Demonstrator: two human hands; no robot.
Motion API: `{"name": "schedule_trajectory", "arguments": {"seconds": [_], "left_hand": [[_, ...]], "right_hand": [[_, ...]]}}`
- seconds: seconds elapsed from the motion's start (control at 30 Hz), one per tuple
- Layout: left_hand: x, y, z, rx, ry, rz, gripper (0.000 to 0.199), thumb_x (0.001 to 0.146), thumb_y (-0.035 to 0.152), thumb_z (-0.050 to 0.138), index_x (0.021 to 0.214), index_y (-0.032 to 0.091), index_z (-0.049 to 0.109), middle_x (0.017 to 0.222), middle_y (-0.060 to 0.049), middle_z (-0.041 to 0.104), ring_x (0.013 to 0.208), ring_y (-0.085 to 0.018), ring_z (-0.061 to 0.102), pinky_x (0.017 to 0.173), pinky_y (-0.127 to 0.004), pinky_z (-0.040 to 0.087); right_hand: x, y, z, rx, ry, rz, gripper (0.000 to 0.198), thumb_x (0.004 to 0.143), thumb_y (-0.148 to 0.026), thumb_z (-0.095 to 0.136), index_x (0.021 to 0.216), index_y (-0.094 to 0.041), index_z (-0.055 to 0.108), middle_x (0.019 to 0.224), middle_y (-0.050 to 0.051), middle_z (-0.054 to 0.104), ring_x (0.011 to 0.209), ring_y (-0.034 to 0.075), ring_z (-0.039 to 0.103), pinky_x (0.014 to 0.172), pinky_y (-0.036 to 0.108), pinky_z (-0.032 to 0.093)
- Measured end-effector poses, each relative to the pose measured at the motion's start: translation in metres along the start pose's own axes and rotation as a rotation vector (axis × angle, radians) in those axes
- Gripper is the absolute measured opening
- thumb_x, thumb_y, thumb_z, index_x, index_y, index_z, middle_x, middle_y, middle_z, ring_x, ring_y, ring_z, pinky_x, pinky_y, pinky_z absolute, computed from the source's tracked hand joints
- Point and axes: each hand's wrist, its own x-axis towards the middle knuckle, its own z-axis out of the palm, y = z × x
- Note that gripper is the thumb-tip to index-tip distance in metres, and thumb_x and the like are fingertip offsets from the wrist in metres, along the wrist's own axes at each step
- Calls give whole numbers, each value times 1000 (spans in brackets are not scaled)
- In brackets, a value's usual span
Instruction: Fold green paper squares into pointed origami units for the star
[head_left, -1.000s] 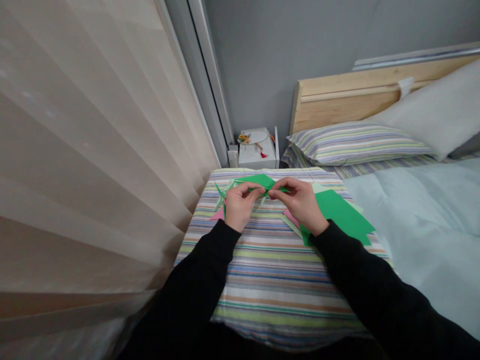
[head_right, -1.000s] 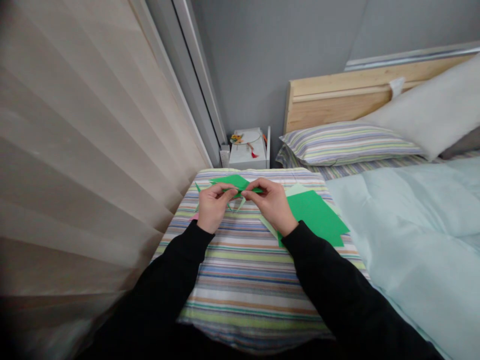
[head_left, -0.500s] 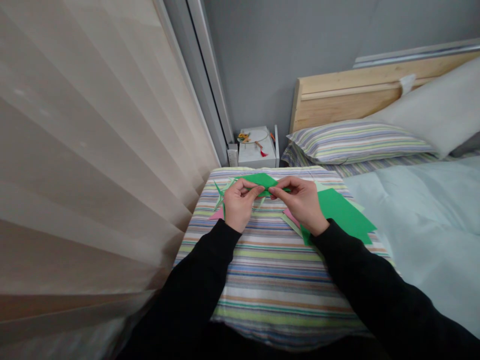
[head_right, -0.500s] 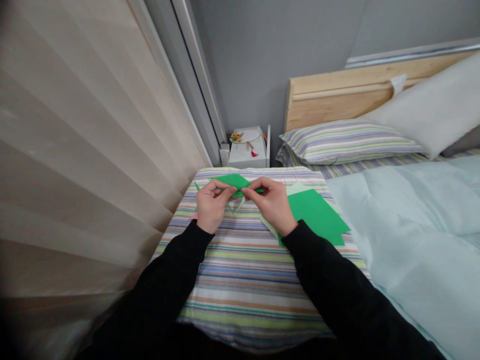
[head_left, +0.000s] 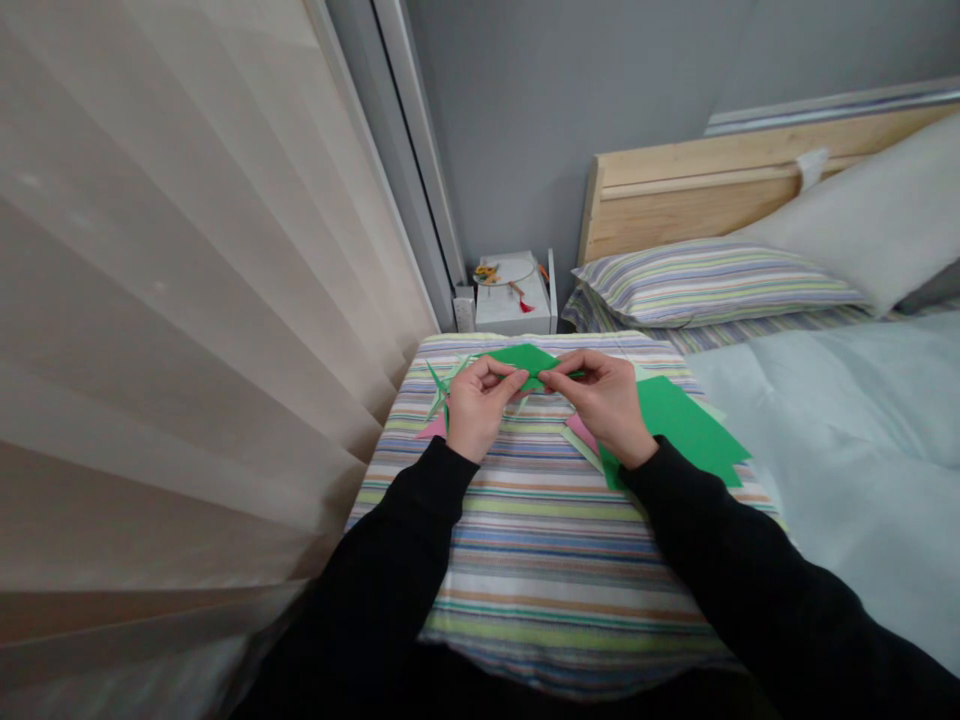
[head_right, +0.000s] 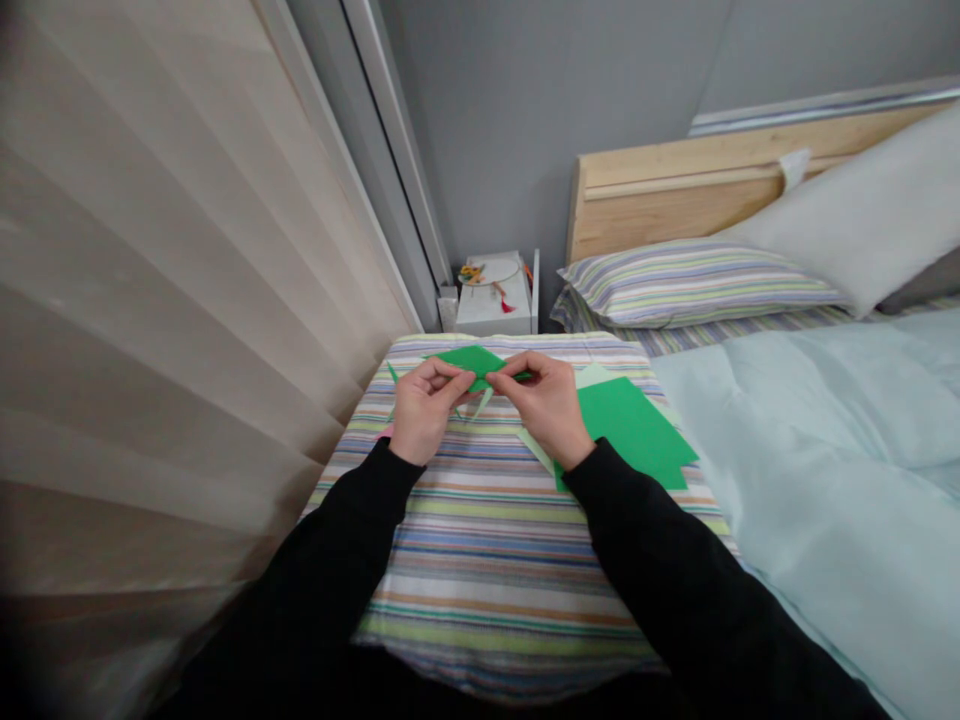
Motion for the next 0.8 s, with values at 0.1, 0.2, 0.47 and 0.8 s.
{"name": "schedule_trajectory", "arguments": {"seconds": [0.1,0.2,0.47,0.8], "left_hand": [[-1,3,1,-1,-61,-40,38,68,44,93,80,19,67,66,1,72,66,-17,74,75,-36,68],[-2,4,2,16,-44,-11,36,68,43,93,79,18,70,66,2,71,63,-16,72,72,-33,67],[-2,5,4,22,48,49,40,66,46,94,71,16,68,64,0,71,60,-16,71,69,-35,67],[-3,4,5,27,60,85,43,65,48,94,68,16,66,62,0,70,58,-15,70,65,-33,68]], "right_hand": [[0,1,-1,-44,5,-29,15,75,-29,83,69,-22,72,72,3,73,70,19,66,63,33,53],[0,1,0,-69,7,-45,15,76,-28,83,69,-22,72,71,3,73,69,19,66,64,33,53],[-1,-7,1,54,-16,16,15,73,-30,86,68,-22,74,68,2,74,64,18,67,61,33,54],[-1,-13,3,96,-17,46,16,71,-27,86,63,-21,73,62,2,73,59,16,65,58,31,51]]}}
